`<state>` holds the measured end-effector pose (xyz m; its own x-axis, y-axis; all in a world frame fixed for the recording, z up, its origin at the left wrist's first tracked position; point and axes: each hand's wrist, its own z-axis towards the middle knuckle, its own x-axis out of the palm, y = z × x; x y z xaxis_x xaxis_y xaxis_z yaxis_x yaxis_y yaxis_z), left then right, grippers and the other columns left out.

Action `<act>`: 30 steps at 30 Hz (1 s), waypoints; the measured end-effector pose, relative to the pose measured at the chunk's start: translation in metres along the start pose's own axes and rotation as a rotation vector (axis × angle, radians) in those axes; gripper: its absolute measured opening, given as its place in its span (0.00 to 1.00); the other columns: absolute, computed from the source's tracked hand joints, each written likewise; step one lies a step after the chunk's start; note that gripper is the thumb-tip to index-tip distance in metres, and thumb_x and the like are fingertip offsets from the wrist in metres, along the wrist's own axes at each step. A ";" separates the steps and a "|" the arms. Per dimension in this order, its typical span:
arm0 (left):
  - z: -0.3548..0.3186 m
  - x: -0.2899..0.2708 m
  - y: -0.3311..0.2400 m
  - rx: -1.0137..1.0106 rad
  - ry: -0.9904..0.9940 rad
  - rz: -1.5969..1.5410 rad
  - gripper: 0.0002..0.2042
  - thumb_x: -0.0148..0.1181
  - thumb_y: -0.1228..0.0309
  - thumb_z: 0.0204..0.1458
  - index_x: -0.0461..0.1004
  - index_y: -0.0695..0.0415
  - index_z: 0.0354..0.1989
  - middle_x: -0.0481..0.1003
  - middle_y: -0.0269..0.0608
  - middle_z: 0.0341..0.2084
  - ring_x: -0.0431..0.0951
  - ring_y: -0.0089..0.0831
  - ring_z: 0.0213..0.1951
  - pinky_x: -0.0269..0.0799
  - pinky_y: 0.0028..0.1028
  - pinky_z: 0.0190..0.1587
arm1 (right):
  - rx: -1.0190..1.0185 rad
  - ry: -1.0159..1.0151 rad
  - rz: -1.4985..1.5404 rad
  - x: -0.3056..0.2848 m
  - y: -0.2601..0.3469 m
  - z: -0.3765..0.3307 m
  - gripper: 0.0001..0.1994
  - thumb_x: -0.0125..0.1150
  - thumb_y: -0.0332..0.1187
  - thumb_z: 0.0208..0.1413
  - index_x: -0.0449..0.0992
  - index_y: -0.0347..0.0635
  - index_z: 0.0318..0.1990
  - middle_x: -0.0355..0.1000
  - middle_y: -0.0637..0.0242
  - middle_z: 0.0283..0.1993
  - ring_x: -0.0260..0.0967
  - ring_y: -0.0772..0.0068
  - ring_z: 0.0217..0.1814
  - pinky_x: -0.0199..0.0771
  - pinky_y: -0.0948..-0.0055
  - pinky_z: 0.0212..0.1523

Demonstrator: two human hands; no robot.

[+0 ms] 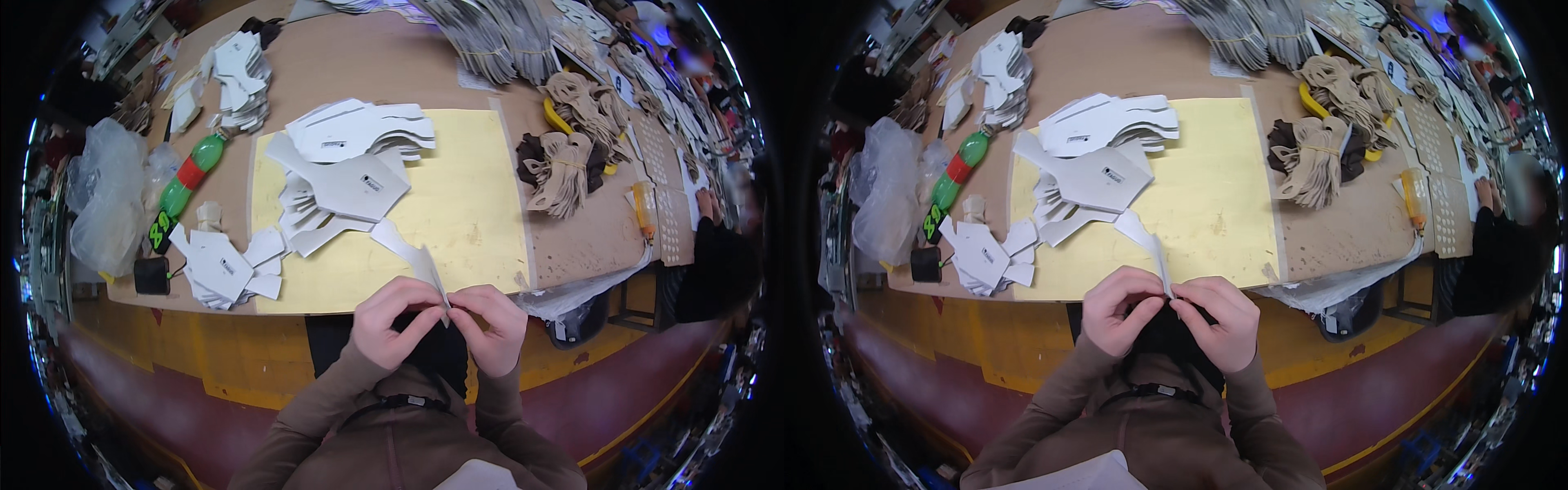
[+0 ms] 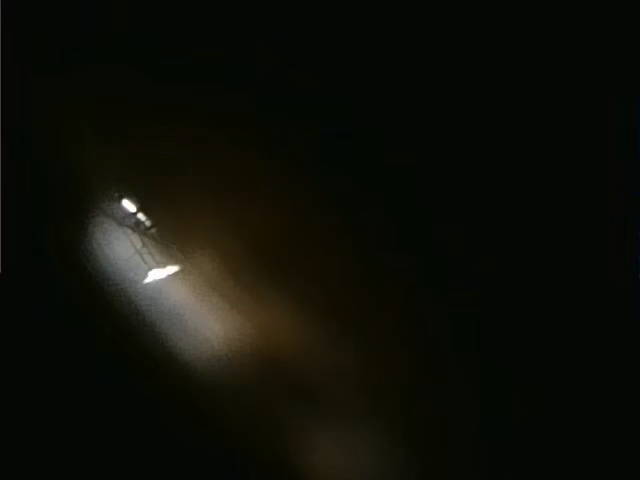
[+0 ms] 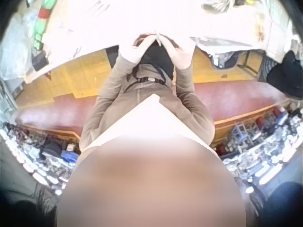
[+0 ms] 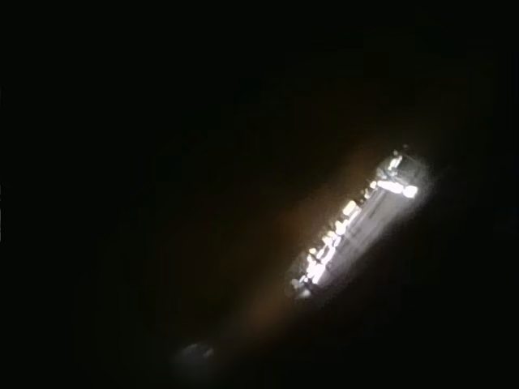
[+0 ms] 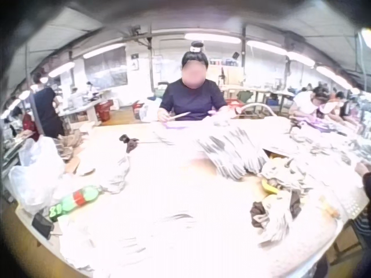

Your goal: The person repeatedly picks white paper cutouts from a pile, peels off a backing strip, and presses a small rectangular label onto each piece. They smooth the label with their fingers and place the finished items into a growing stack on the table.

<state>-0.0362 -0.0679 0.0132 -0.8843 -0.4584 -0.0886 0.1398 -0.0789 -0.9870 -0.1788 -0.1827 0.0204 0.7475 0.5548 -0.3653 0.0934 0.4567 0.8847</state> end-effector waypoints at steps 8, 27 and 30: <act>0.000 0.004 0.006 -0.205 -0.005 -0.380 0.04 0.58 0.81 0.62 0.72 0.70 0.41 0.70 0.40 0.42 0.76 0.26 0.45 0.80 0.26 0.49 | 0.072 0.048 0.005 0.006 0.014 0.001 0.04 0.67 0.19 0.52 0.78 0.33 0.34 0.76 0.59 0.35 0.76 0.64 0.35 0.75 0.71 0.37; -0.040 -0.025 0.012 0.086 0.142 -0.345 0.07 0.56 0.76 0.58 0.66 0.62 0.30 0.68 0.40 0.39 0.67 0.26 0.39 0.64 0.23 0.44 | 0.442 -0.341 0.588 0.001 -0.012 0.017 0.08 0.40 0.33 0.73 0.63 0.38 0.45 0.74 0.54 0.40 0.74 0.71 0.34 0.76 0.75 0.35; -0.045 -0.022 0.011 -0.058 0.043 -0.357 0.07 0.56 0.75 0.59 0.66 0.62 0.30 0.68 0.41 0.40 0.66 0.26 0.40 0.64 0.23 0.43 | 0.211 -0.041 0.606 0.003 0.007 0.007 0.06 0.53 0.28 0.65 0.70 0.36 0.46 0.76 0.55 0.45 0.75 0.69 0.41 0.77 0.74 0.41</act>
<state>-0.0348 -0.0189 -0.0021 -0.8907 -0.3737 0.2590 -0.2059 -0.1763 -0.9626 -0.1712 -0.1826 0.0274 0.7326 0.6425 0.2248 -0.2293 -0.0780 0.9702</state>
